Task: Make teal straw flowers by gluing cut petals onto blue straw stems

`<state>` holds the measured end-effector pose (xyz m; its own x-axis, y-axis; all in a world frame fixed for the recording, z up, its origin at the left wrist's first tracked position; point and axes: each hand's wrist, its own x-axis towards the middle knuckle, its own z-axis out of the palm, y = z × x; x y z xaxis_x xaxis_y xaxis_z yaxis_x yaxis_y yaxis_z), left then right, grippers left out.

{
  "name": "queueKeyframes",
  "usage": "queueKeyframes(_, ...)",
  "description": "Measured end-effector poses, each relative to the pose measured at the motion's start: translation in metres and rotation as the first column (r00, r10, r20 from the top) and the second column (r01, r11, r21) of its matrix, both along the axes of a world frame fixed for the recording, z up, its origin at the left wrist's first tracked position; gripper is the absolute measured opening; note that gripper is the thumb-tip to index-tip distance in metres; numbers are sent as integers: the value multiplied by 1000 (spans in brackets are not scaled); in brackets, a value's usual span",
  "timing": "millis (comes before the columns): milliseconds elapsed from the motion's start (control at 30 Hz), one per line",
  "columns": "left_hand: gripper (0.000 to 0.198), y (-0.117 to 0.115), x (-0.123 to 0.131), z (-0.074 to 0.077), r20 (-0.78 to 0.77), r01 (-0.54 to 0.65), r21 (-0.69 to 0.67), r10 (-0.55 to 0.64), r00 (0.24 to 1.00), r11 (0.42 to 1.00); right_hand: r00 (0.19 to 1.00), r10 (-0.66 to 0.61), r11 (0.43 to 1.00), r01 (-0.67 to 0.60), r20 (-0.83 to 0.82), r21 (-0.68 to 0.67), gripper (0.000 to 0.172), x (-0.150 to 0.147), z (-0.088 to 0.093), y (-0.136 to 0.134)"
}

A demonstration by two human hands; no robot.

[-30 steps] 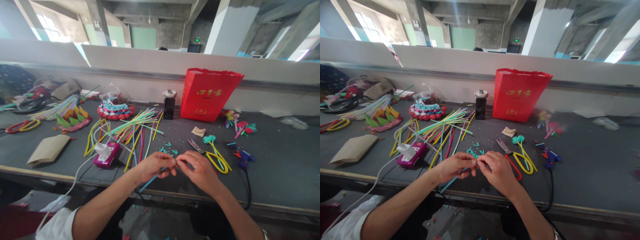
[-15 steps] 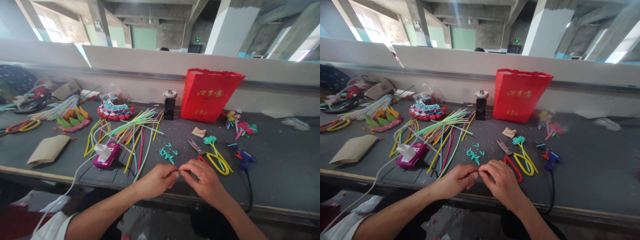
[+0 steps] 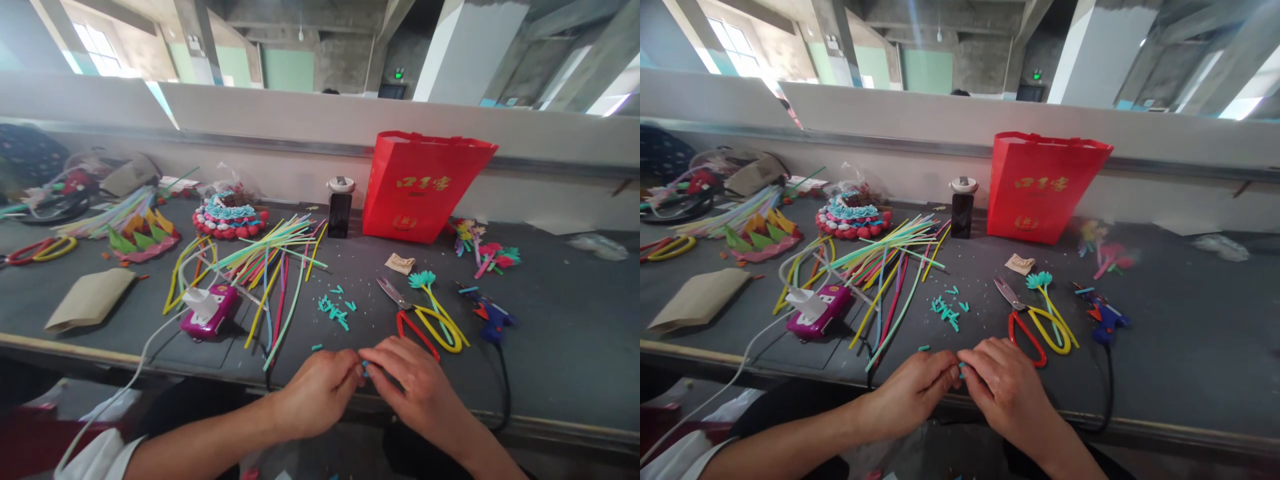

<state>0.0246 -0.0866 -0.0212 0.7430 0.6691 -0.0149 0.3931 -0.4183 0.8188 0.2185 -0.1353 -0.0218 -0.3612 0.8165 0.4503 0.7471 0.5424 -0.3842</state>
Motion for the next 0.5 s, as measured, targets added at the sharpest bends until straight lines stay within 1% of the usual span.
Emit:
queueKeyframes(133,26,2,-1,-3,32,6,-37,-5,999,999,993,59,998,-60,107,7,23,5,11,0)
queueKeyframes(167,26,2,-2,-4,20,8,-33,-8,1000,999,989,44,998,-50,144,38,23,5,13,0)
queueKeyframes(233,23,2,-4,-5,-23,20,-13,-20,1000,1000,978,-32,990,3,205,141,21,4,15,0)
queueKeyframes(300,20,1,-5,-5,-64,30,5,-30,997,1000,968,-103,971,48,227,236,20,0,12,-1)
queueKeyframes(333,18,1,-5,-4,-71,35,9,-35,997,999,967,-116,962,52,228,269,20,-3,10,-2)
queueKeyframes(400,17,0,-6,-3,-58,47,0,-47,997,999,969,-96,954,24,228,299,21,-9,5,-3)
queueKeyframes(500,24,1,-7,-2,-30,48,-41,-49,998,998,977,-58,953,-7,205,304,21,-15,0,-4)
